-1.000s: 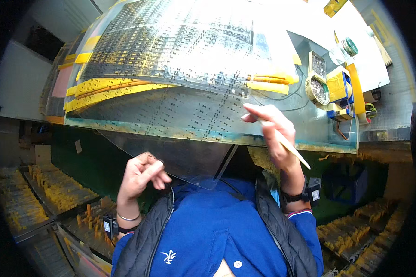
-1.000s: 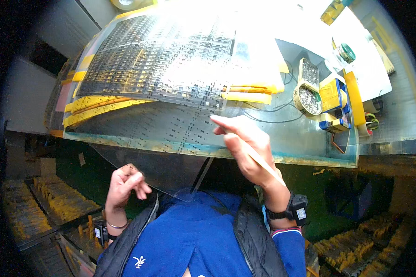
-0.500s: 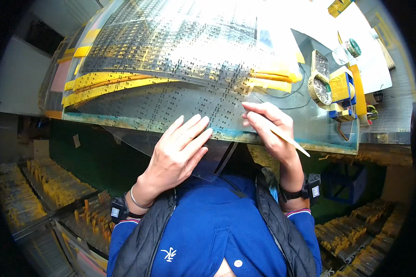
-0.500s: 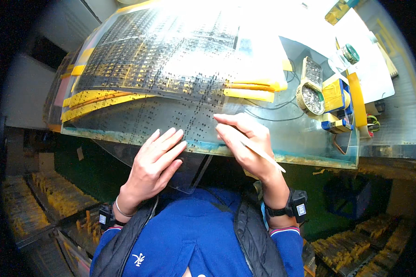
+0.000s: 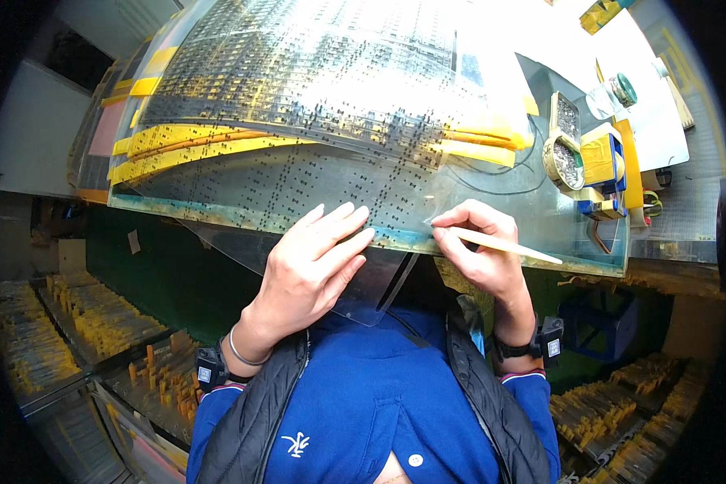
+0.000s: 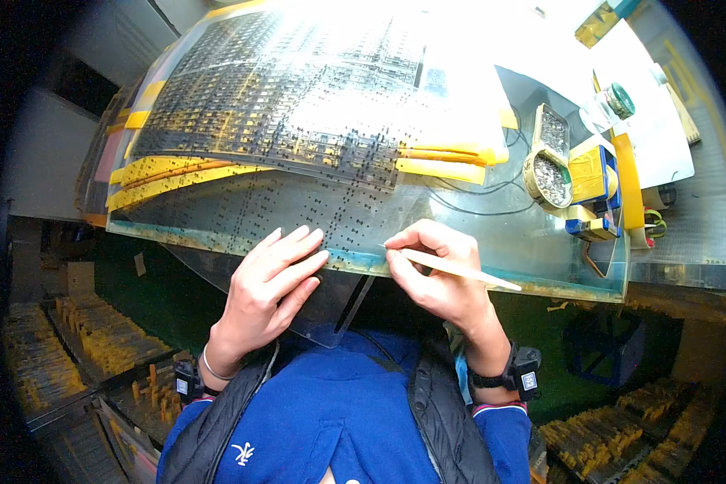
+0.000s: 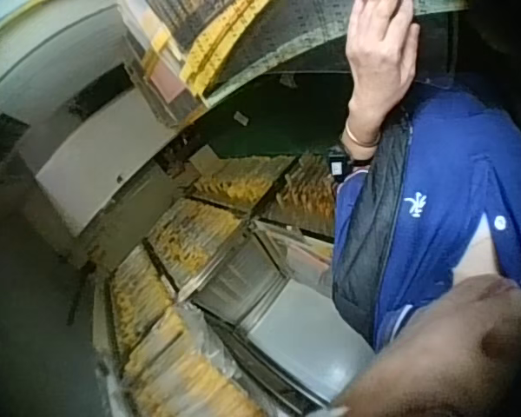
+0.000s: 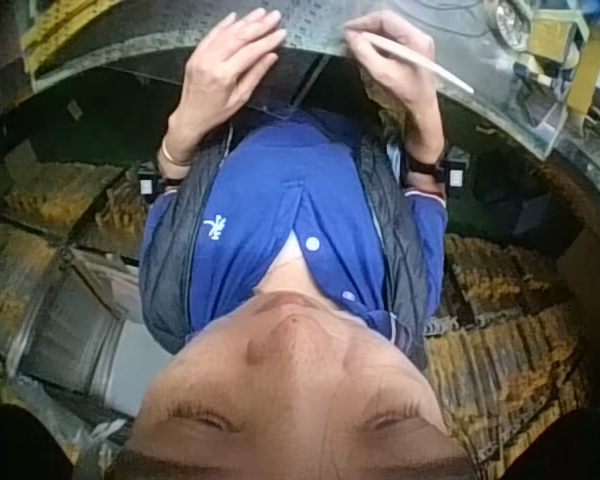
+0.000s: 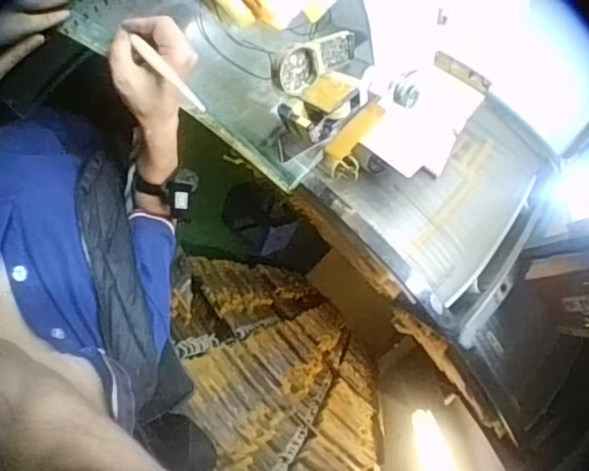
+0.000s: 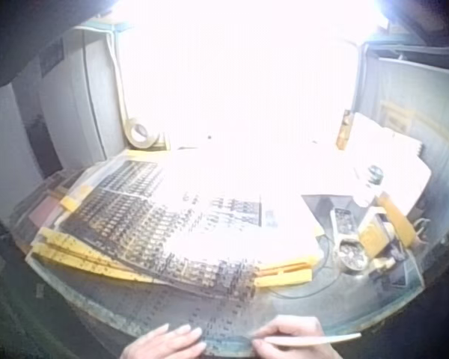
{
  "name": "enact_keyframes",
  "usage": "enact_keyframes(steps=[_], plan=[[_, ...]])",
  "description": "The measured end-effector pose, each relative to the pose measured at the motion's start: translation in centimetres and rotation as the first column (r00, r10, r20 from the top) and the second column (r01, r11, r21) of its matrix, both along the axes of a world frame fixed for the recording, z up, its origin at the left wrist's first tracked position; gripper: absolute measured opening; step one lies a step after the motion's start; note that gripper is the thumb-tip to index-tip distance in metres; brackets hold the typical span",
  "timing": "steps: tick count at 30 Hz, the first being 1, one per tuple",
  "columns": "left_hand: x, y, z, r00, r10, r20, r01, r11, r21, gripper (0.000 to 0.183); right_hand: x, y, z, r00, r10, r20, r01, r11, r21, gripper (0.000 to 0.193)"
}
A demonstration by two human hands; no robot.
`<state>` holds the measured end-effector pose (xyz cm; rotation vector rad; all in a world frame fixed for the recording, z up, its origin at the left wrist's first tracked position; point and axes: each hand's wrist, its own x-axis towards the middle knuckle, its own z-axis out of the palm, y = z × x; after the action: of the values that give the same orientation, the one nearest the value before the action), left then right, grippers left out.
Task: Inspecting or marking holes on transparent plastic sheets using a stylus at a lighted workstation.
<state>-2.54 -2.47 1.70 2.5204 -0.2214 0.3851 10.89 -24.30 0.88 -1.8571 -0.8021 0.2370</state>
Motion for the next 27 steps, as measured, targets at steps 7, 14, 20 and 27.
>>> enact_keyframes(steps=[7,14,20,27], plan=[[0.01,0.06,-0.17,1.0,-0.005,-0.005,0.005,1.0,-0.008,0.029,-0.24,0.26,-0.35,0.999,-0.046,-0.022,0.046,0.999,-0.026,0.008],[0.01,0.0,-0.14,1.0,0.007,0.003,-0.007,1.0,-0.009,0.029,-0.25,0.24,-0.26,0.999,-0.031,-0.008,0.031,0.999,0.009,0.006],[0.06,-0.03,-0.16,1.0,0.013,0.011,-0.013,1.0,-0.009,0.029,-0.15,0.19,-0.2,1.0,-0.008,-0.023,0.008,1.0,-0.007,0.006],[0.09,-0.04,-0.16,1.0,0.018,0.022,-0.017,1.0,-0.013,0.028,-0.15,0.24,-0.04,1.0,-0.019,-0.006,0.019,1.0,0.004,0.007]])
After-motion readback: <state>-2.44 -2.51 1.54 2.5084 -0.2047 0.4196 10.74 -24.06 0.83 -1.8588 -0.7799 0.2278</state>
